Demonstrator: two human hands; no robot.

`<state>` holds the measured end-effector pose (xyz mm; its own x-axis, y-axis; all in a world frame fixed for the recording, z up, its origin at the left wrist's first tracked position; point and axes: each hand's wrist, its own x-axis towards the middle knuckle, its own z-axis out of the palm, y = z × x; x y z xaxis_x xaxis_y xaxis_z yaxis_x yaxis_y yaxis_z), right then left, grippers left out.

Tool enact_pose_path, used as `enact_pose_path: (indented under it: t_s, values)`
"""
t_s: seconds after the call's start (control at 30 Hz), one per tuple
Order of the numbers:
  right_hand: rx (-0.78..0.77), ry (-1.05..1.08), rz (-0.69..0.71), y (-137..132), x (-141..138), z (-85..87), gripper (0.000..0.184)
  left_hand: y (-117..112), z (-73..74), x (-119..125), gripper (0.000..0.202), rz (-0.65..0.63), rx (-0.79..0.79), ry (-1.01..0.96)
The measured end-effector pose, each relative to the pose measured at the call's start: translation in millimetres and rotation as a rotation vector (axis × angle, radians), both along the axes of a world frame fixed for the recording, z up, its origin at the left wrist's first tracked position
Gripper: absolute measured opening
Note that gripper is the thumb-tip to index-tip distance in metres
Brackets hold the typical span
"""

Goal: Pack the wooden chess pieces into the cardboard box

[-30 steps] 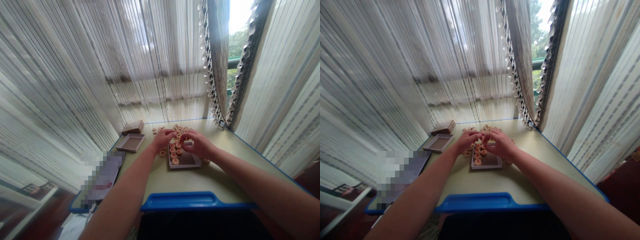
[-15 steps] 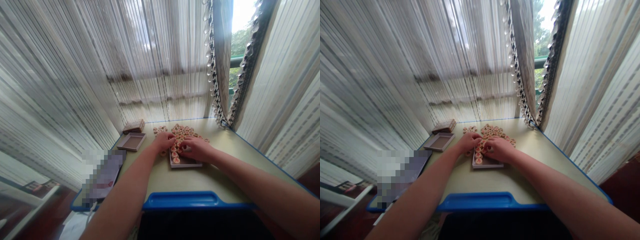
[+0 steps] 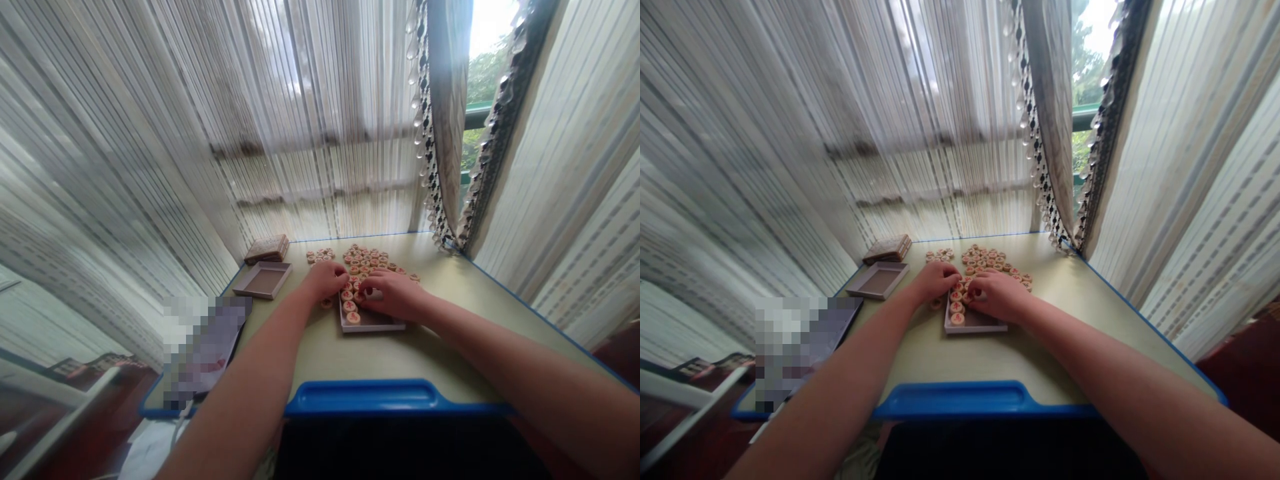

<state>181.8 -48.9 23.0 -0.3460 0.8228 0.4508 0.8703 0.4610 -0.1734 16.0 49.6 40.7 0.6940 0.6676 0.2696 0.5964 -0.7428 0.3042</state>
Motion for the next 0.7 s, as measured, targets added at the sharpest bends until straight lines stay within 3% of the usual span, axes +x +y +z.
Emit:
enact_pose_path:
  t_s: [0.23,0.43,0.7]
  values:
    - [-0.023,0.007,-0.030,-5.2,0.3,4.9,0.021,-0.7,-0.6,-0.3,0.028,0.008,-0.006,-0.033]
    - [-0.077,-0.057,-0.033,-9.9,5.4,10.7,0.013,-1.3,-1.4,-0.5,0.029,0.033,-0.006,-0.058]
    - [-0.118,-0.071,-0.010,-8.8,2.4,8.3,0.024,-0.8,-1.7,0.0,0.028,0.043,-0.017,-0.073]
